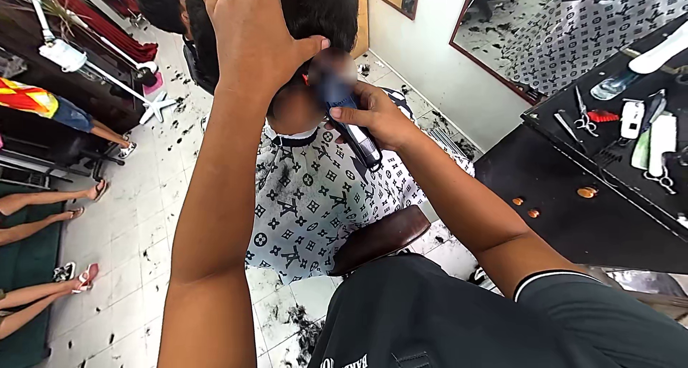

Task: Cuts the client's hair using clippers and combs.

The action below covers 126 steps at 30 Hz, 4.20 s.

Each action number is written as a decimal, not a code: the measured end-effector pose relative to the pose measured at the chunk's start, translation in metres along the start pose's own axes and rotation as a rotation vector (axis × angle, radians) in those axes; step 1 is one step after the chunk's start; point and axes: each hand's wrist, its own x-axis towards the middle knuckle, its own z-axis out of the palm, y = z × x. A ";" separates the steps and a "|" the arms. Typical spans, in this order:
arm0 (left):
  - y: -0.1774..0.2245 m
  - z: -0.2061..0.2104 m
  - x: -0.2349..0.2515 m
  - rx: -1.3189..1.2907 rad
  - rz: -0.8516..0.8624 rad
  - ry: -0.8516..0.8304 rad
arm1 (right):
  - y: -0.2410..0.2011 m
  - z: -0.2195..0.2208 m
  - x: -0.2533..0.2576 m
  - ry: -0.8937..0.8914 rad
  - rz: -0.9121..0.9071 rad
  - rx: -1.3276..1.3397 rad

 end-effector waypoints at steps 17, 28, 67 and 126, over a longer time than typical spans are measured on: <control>0.001 -0.001 0.000 0.000 -0.012 -0.011 | -0.002 0.001 0.003 -0.013 -0.010 0.022; -0.002 0.000 -0.001 -0.024 0.011 -0.021 | -0.001 0.001 0.000 -0.012 -0.026 0.034; -0.025 -0.003 -0.012 -0.102 0.031 -0.015 | 0.006 0.008 -0.005 0.041 0.021 -0.035; -0.081 0.006 -0.004 -0.100 0.368 -0.092 | 0.045 0.111 0.001 0.174 -0.016 0.282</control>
